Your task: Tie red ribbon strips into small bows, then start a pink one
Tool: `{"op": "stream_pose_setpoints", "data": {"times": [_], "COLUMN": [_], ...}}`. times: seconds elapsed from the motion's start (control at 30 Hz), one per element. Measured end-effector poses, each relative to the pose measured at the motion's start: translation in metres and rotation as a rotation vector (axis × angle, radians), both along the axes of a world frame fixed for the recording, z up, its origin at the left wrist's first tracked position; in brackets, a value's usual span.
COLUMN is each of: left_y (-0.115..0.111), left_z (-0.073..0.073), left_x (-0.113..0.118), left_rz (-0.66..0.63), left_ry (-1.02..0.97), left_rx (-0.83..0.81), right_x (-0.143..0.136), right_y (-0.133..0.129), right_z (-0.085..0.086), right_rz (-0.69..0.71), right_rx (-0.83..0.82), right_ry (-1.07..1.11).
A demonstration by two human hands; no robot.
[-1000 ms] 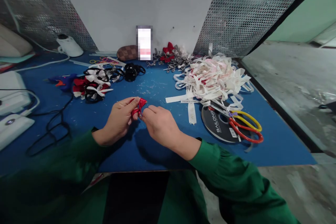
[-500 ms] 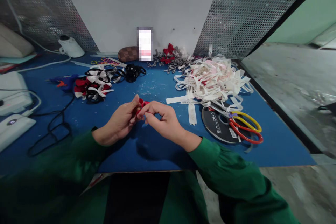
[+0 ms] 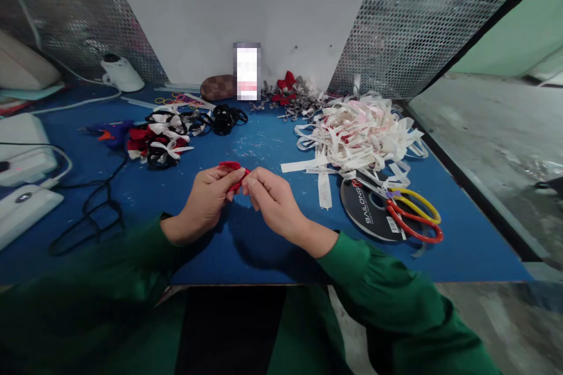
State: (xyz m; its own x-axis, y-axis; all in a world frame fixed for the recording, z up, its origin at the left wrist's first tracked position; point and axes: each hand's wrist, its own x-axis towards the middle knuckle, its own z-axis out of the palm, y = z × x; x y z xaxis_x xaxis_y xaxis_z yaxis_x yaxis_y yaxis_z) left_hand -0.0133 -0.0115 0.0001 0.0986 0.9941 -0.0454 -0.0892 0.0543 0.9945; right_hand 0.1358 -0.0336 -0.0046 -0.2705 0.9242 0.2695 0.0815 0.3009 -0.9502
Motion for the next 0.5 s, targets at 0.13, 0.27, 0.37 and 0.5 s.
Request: {"op": "stream_pose_setpoints", "data": {"times": [0.13,0.27,0.37,0.5], "left_y": [-0.001,0.001,0.004,0.008], "left_z": [0.002,0.002,0.000,-0.001], "left_x": [0.002,0.001,-0.001,-0.005], "left_rz": [0.013,0.032,0.018,-0.039], "left_ry": [-0.032,-0.071,-0.093,-0.094], "left_rx": [-0.001,-0.077,-0.127,-0.133], "right_x": [-0.006,-0.009,-0.009,-0.006], "right_y": [-0.010,-0.013,-0.013,-0.010], "right_z": [-0.006,-0.011,-0.012,-0.011], "right_rz": [-0.036,0.034,0.055,0.052], "right_rx": [0.234,0.343,0.352,0.374], "right_ry": [-0.242,-0.444,-0.496,-0.409]}}
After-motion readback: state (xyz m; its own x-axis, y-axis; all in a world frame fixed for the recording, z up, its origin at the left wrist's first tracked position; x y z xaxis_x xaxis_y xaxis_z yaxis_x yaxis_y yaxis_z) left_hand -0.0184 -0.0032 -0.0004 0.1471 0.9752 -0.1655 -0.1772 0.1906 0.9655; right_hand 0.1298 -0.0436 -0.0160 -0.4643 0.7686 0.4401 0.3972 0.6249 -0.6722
